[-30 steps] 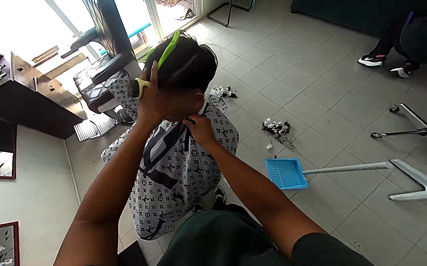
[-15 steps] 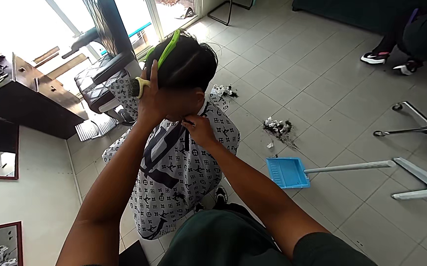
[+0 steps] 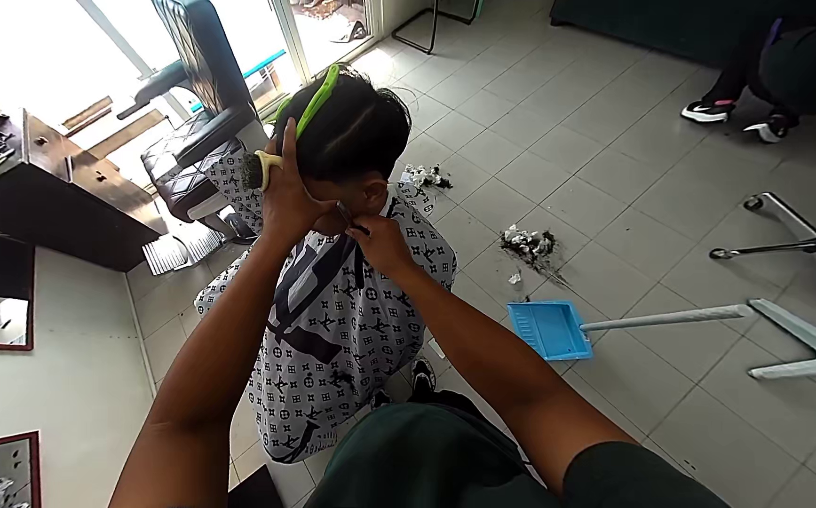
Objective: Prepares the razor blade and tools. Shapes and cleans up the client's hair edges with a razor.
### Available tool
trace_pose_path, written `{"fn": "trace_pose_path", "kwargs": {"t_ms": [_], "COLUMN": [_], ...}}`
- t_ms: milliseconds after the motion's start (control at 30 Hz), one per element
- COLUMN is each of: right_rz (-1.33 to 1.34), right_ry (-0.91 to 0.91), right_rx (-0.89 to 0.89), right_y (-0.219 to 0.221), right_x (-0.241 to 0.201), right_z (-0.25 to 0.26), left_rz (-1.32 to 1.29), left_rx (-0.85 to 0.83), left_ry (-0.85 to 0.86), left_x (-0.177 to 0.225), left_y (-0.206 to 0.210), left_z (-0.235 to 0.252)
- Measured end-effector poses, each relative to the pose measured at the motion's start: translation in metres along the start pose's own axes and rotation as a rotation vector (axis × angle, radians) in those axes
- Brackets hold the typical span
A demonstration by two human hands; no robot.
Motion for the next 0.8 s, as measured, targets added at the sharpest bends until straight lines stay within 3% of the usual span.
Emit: {"fn": "trace_pose_path", "kwargs": {"t_ms": [800], "right_rz": [0.016], "right_ry": [0.056], "right_rx": [-0.012], "right_y": [-0.0040], "right_x": [0.0047], "right_z": [0.0009], "left_rz": [-0.004], "left_rx": [-0.012], "left_ry": [-0.005], "left_x": [0.0005], "left_y": [-0.0031], "left_z": [0.0012]}}
Point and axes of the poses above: each hand's wrist, its own z-axis towards the middle knuckle, its own y-axis out of the palm, x = y × z, the point moved 3 cm from there along z, towards the middle knuckle, and after that the axes turned 3 degrees about z, right-handed, at the moved point
